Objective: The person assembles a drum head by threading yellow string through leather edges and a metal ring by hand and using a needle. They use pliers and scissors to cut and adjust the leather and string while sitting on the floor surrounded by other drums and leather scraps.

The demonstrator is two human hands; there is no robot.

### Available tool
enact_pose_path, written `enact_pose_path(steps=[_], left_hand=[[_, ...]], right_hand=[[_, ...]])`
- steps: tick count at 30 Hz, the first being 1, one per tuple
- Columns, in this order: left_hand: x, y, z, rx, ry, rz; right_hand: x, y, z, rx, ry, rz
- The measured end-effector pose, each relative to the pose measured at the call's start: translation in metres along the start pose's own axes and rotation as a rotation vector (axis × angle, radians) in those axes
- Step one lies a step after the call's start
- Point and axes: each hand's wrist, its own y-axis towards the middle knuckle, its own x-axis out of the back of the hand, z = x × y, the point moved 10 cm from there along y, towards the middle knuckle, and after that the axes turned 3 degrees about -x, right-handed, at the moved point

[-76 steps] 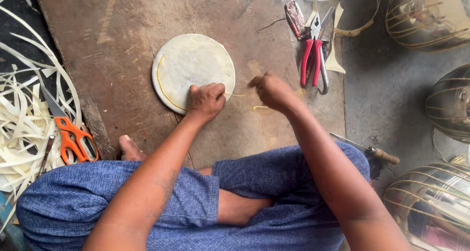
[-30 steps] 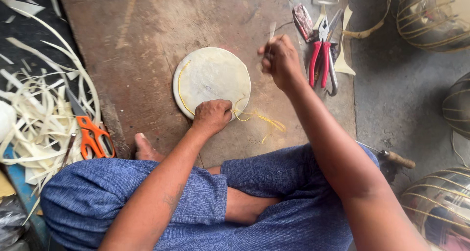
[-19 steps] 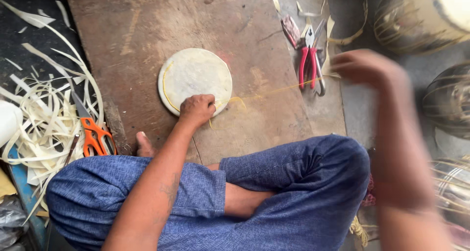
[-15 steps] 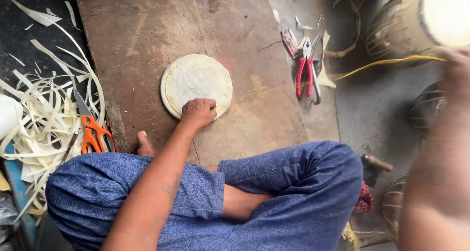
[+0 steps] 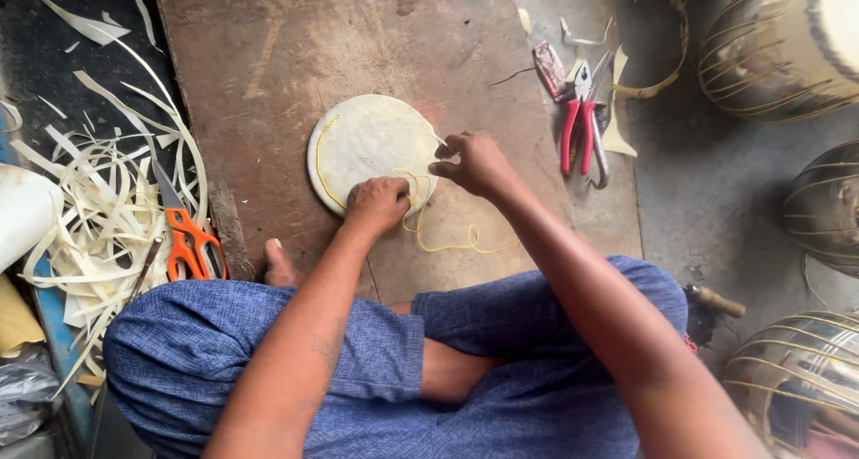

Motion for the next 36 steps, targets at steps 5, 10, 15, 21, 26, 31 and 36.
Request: enact_pose_path(steps=[5,10,15,21,26,31,36], left_hand=[[0.004,0.002,-0.009,0.019,-0.030,-0.024],[0.003,-0.002,-0.017,-0.061,0.015,-0.040],[0.001,-0.002,-0.033,-0.160,0.208,-0.027],[0.010,-0.018,-0.062,-0.374,0.306,-0.171],[0.007,-0.015,-0.050,-0.350,0.222,-0.168],[-0.001,-0.002,-0.010,-0.114,-0.085,-0.123],[-0.005,0.002,0.000,-0.063,-0.166,-0.148]], right_hand=[[-0.016,0.013,-0.030,-0.198,0.060,0.014],[-0.050,0.019,-0.034,-0.131,0.070,0.016],[-0.067,0.015,-0.022,-0.278,0.541,0.205],[-0.066,-0.003,-0.026,-0.433,0.529,0.345],[-0.080,-0.001,-0.048,-0.402,0.591,0.406],[-0.080,-0.011,-0.063,-0.252,0.084,0.603],[-0.037,-0.021,-0.059,-0.449,0.887,0.418]])
